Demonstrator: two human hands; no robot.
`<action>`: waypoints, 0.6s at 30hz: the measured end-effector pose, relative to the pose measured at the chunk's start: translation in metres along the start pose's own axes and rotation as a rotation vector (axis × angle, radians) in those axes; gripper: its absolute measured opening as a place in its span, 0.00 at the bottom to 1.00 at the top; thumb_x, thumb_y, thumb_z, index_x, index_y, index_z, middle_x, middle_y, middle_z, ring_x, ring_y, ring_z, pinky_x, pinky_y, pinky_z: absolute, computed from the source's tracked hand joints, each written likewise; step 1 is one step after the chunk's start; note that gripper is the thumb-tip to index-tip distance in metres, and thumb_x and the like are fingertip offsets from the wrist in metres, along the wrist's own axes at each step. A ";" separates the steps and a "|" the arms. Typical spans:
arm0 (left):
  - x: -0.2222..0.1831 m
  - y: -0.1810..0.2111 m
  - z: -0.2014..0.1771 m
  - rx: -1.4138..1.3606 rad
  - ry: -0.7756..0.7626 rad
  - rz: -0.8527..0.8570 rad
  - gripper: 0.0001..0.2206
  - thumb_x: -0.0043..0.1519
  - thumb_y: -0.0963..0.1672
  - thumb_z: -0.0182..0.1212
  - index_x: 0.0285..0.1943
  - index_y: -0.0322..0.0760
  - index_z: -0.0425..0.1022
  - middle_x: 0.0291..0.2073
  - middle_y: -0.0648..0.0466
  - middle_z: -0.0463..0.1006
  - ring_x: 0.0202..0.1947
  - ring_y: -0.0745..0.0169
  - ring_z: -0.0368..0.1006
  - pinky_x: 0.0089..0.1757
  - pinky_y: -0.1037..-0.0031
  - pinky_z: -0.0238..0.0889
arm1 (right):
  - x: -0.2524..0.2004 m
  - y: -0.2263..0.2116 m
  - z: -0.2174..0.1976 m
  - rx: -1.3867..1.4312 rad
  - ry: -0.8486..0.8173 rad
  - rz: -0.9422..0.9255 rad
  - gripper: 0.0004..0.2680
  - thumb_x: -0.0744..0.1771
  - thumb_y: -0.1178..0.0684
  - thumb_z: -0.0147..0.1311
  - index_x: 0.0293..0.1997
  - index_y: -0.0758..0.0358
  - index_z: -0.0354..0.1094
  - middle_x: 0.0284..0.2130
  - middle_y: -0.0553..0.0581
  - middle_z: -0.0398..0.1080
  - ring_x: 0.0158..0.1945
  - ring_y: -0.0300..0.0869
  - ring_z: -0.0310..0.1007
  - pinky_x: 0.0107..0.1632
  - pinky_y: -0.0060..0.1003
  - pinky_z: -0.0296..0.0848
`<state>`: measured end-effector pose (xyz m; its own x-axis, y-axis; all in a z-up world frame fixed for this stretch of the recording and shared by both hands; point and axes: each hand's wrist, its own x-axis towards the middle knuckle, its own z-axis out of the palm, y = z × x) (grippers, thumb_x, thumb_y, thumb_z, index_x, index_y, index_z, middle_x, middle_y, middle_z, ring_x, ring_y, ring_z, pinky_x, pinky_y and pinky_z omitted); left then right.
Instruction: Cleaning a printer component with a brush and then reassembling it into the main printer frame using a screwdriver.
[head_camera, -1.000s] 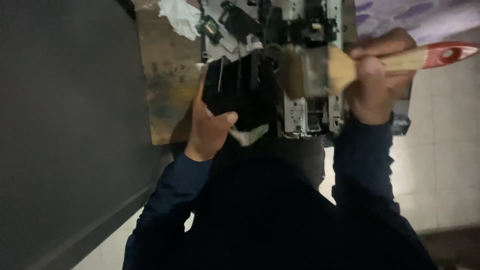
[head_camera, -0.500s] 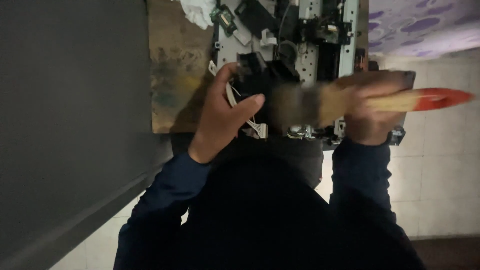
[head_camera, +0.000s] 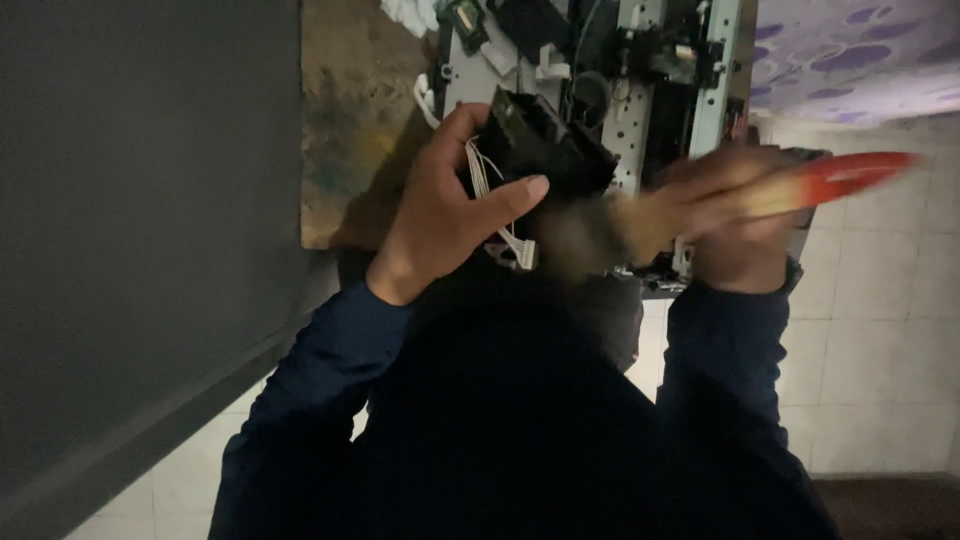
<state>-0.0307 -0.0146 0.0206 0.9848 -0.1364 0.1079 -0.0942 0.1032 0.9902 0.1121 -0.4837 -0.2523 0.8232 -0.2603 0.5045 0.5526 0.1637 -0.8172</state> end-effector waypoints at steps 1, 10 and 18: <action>0.001 -0.001 -0.002 0.019 -0.003 0.001 0.19 0.67 0.52 0.60 0.61 0.47 0.64 0.55 0.55 0.71 0.58 0.50 0.72 0.61 0.54 0.73 | 0.012 -0.086 0.116 0.081 -0.473 -0.014 0.08 0.72 0.54 0.46 0.56 0.64 0.63 0.40 0.57 0.69 0.36 0.41 0.70 0.43 0.33 0.73; -0.041 0.003 -0.047 -0.250 0.086 0.048 0.34 0.62 0.50 0.64 0.74 0.37 0.54 0.69 0.44 0.64 0.70 0.48 0.66 0.69 0.55 0.64 | 0.057 -0.224 0.243 -0.272 -0.498 -0.048 0.11 0.75 0.42 0.46 0.47 0.57 0.55 0.40 0.53 0.55 0.44 0.44 0.56 0.55 0.44 0.61; -0.111 0.023 -0.070 -0.117 0.404 0.237 0.39 0.55 0.44 0.59 0.80 0.30 0.54 0.70 0.44 0.68 0.73 0.49 0.67 0.73 0.58 0.66 | 0.070 -0.193 0.418 -0.043 -1.379 -0.226 0.11 0.76 0.69 0.39 0.39 0.72 0.67 0.27 0.61 0.63 0.24 0.40 0.55 0.30 0.31 0.54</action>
<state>-0.1321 0.0724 0.0252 0.9184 0.2954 0.2633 -0.3286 0.1989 0.9233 0.1169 -0.1360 0.0574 0.1949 0.8613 0.4692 0.7053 0.2093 -0.6773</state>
